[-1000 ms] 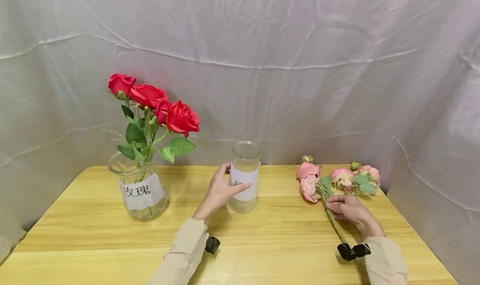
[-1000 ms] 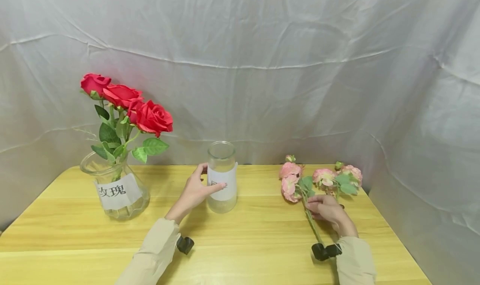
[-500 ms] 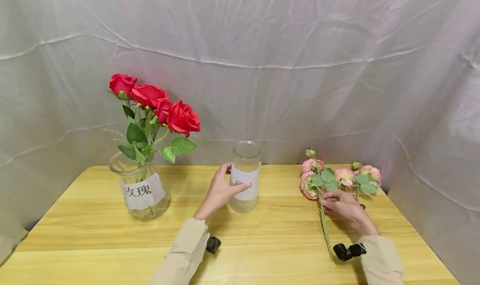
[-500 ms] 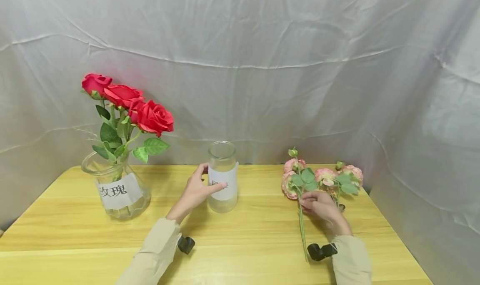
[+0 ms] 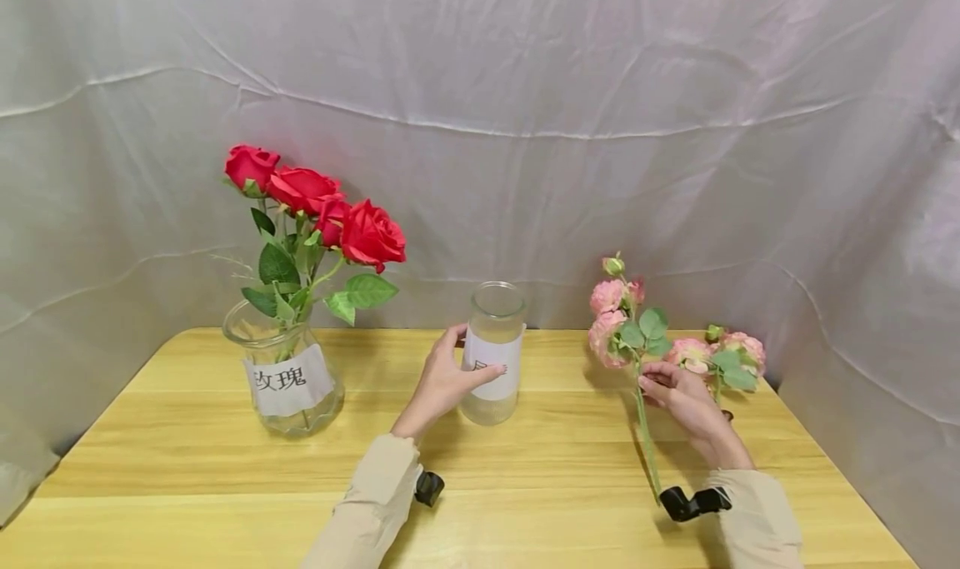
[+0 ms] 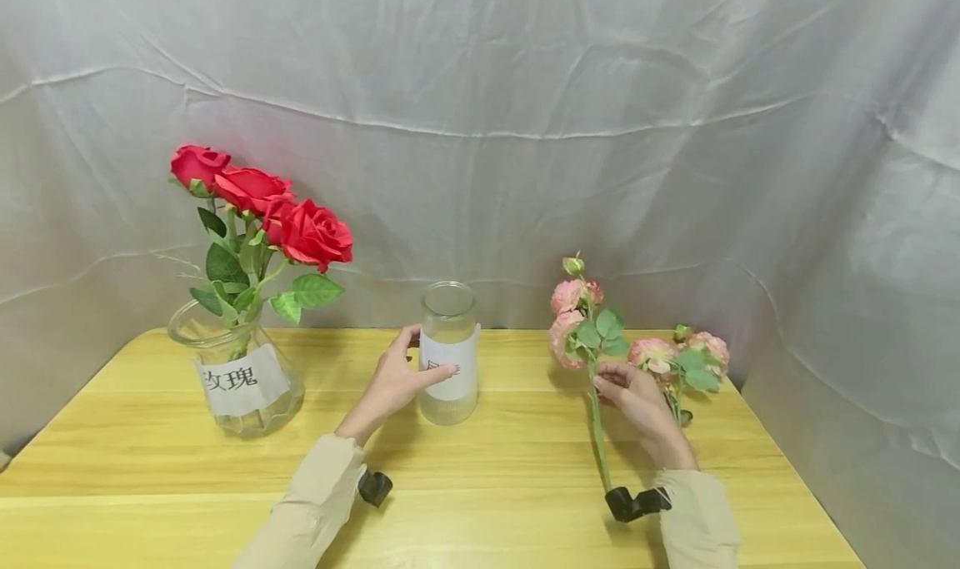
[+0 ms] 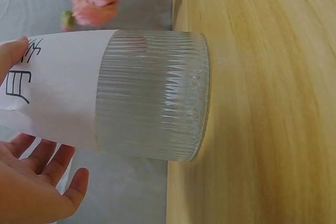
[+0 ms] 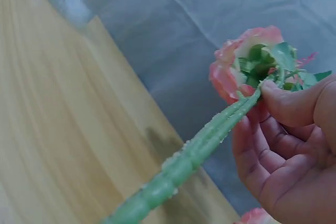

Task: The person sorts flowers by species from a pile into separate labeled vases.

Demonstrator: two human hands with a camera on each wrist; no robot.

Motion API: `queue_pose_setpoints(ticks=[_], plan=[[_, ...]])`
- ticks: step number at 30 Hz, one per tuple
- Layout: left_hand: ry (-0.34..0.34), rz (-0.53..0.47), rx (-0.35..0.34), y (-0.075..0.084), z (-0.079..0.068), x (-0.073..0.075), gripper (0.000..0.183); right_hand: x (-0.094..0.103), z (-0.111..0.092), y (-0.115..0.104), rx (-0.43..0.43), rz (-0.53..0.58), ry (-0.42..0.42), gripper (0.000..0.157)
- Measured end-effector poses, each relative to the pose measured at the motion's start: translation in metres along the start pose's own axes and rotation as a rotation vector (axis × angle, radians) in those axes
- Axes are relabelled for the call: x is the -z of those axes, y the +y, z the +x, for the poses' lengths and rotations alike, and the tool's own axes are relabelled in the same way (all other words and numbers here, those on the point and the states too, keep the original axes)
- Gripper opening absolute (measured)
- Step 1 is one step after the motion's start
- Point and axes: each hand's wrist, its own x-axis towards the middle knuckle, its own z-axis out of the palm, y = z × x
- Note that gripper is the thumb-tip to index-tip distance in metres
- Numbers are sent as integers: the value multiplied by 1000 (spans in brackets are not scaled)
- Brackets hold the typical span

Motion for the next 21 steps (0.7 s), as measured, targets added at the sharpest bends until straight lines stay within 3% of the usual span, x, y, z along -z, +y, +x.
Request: queue_pose_setpoints(ticks=[14,21], plan=[[12,24,-33,-1,0,-1,72,-23,-3,-18,169,271,37,8],[14,23,-17,-1,0,-1,72,-37,-4,-25,251,463,54,10]])
